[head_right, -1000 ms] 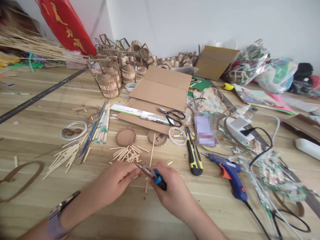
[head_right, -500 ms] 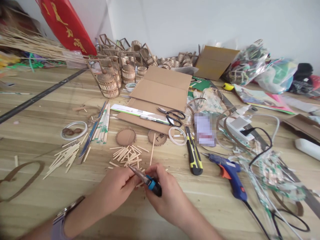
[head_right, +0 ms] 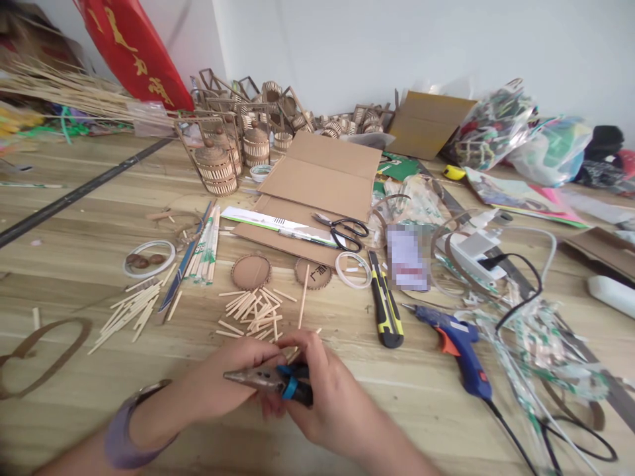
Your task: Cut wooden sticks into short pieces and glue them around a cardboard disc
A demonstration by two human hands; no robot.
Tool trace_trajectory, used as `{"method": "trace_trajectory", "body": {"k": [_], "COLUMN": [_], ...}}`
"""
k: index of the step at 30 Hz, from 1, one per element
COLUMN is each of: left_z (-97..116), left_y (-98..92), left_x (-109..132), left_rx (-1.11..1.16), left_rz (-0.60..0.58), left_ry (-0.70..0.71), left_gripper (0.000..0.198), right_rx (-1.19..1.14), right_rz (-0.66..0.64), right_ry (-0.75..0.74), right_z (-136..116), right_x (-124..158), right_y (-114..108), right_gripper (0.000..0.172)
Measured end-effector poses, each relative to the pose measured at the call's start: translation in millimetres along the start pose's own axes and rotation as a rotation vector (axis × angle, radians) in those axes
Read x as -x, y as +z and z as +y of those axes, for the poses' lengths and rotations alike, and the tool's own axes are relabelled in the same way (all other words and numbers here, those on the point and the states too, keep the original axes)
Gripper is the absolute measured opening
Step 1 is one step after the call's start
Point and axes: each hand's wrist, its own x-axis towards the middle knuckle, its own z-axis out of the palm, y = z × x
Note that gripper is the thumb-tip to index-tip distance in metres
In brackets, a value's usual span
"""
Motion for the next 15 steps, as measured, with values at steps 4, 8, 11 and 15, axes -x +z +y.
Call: {"method": "trace_trajectory", "body": {"k": [4,8,11,15], "left_z": [-1,-5,-8,-10], "left_y": [-0.9,2.2,2.1,0.4], "left_x": [-1,-2,-5,-10], "left_rx": [0.081,0.09,0.111,0.12], "left_rz": [-0.12,-0.071,0.02,0.182], "left_ry": [-0.049,-0.074,-0.039,0.083], "left_gripper": [0.017,0.014,0.018,0.031], "right_rx": [0.029,0.024,0.02,0.047], "right_rz": [-0.007,0.007,0.138,0.308], "right_ry": [0.026,0.041,-0.015,-0.027], "right_z": [-2,-2,-1,0], "right_x": [-1,-3,-5,-7], "right_y": [-4,-5,-3,-1], "right_gripper": [0.054,0.054,0.052,0.051]}}
